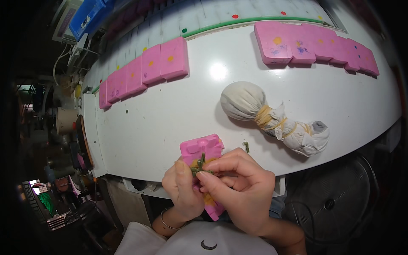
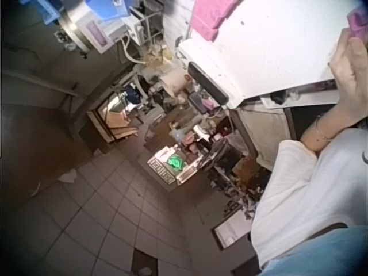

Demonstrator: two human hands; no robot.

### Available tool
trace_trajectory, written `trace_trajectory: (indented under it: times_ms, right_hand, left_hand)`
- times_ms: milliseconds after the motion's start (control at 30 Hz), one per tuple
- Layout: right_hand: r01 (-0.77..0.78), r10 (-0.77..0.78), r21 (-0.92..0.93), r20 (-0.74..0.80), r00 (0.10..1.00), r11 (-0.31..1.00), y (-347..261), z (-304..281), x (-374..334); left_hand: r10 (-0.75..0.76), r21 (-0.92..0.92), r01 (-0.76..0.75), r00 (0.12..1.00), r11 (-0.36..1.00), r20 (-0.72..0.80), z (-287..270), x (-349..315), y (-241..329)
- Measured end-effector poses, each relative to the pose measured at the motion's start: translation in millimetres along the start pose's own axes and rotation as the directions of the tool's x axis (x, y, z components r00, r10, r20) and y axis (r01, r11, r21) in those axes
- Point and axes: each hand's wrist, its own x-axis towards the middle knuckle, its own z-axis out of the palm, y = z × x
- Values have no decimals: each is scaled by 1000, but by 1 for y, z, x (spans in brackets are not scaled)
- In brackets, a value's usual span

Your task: The recorder is shown assembling small decorative trimmings or parts using pink molds and small components.

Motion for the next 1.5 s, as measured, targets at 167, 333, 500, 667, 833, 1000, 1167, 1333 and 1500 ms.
trace_trajectory:
  times_ms: [167, 333, 500, 667, 833, 1000, 1167, 1333, 1500]
  right_hand:
    - [-41, 40, 48, 5, 999, 998, 0, -1, 2]
    - [-36, 35, 51, 17, 999, 998, 2, -3, 3]
    - [-42, 41, 58, 20, 999, 997, 2, -4, 4]
    - [-60, 59, 45, 12, 998, 997, 3, -4, 4]
    - [-55, 55, 52, 5, 998, 997, 2, -2, 4]
    - [-57, 57, 51, 3, 998, 997, 1, -2, 3]
    - [-141, 140, 34, 27, 990, 989, -11, -3, 7]
    - [66, -72, -141, -37, 997, 988, -12, -14, 10]
    - [210, -163, -337, 161, 973, 918, -19, -15, 24]
  left_hand:
    - [-10, 21, 10, 1000, 1000, 28, -1, 2, 1]
    - [0, 16, -1, 999, 1000, 33, 0, 3, 2]
    - [20, 7, -20, 998, 1000, 59, -1, 4, 4]
    - [-12, -45, 16, 997, 999, 80, -1, 5, 3]
    - [-37, -78, 43, 996, 996, 84, -1, 5, 4]
    - [-52, -108, 61, 995, 992, 87, -2, 4, 4]
    - [-207, -159, 218, 975, 963, 86, -1, 2, 6]
    - [-290, -320, 339, 937, 884, 194, 0, 0, 9]
    - [-270, -367, 399, 895, 840, 355, -4, 9, 17]
